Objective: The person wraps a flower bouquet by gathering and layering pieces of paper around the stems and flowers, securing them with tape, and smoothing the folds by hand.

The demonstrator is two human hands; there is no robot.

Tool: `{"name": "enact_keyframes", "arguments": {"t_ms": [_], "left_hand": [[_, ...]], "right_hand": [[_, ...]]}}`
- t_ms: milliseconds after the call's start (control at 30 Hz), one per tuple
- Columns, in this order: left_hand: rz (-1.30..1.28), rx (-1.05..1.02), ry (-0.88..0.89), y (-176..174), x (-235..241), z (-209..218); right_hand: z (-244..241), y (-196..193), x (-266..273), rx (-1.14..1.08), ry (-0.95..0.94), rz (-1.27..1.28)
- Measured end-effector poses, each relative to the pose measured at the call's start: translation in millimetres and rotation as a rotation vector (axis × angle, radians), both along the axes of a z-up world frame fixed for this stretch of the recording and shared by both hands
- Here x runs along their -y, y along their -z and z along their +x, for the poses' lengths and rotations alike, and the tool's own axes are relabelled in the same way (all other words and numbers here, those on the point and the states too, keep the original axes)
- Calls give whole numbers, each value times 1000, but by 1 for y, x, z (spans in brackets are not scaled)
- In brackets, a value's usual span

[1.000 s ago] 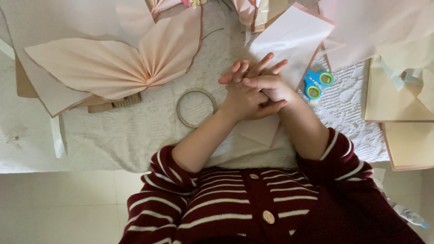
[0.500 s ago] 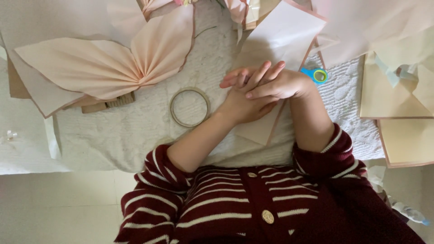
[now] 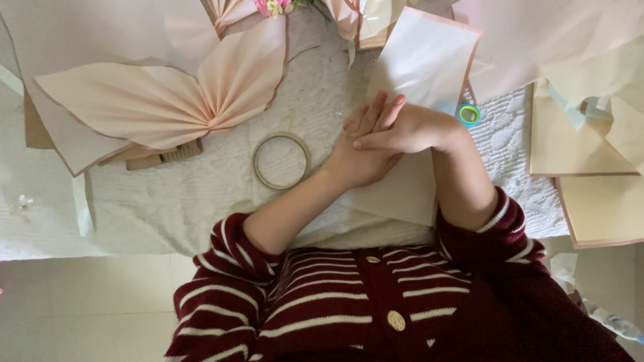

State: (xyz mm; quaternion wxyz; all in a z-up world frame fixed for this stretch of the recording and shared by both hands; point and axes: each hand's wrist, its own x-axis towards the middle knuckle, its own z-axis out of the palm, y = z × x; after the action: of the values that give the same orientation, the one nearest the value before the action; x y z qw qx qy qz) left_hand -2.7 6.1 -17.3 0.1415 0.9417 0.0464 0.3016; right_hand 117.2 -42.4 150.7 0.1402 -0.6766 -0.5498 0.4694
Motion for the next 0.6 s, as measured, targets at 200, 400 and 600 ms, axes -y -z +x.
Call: {"name": "enact_keyframes", "arguments": {"t_ms": [200,400,600], "left_hand": [[95,101,22,41,-16,0],[315,25,17,18,-25,-18],[231,21,-23,5,-22,-25]], "right_hand": [[-30,-44,10,88,181,17],[-38,28,19,229,249,489],[-36,50,18,520,171,1004]]}}
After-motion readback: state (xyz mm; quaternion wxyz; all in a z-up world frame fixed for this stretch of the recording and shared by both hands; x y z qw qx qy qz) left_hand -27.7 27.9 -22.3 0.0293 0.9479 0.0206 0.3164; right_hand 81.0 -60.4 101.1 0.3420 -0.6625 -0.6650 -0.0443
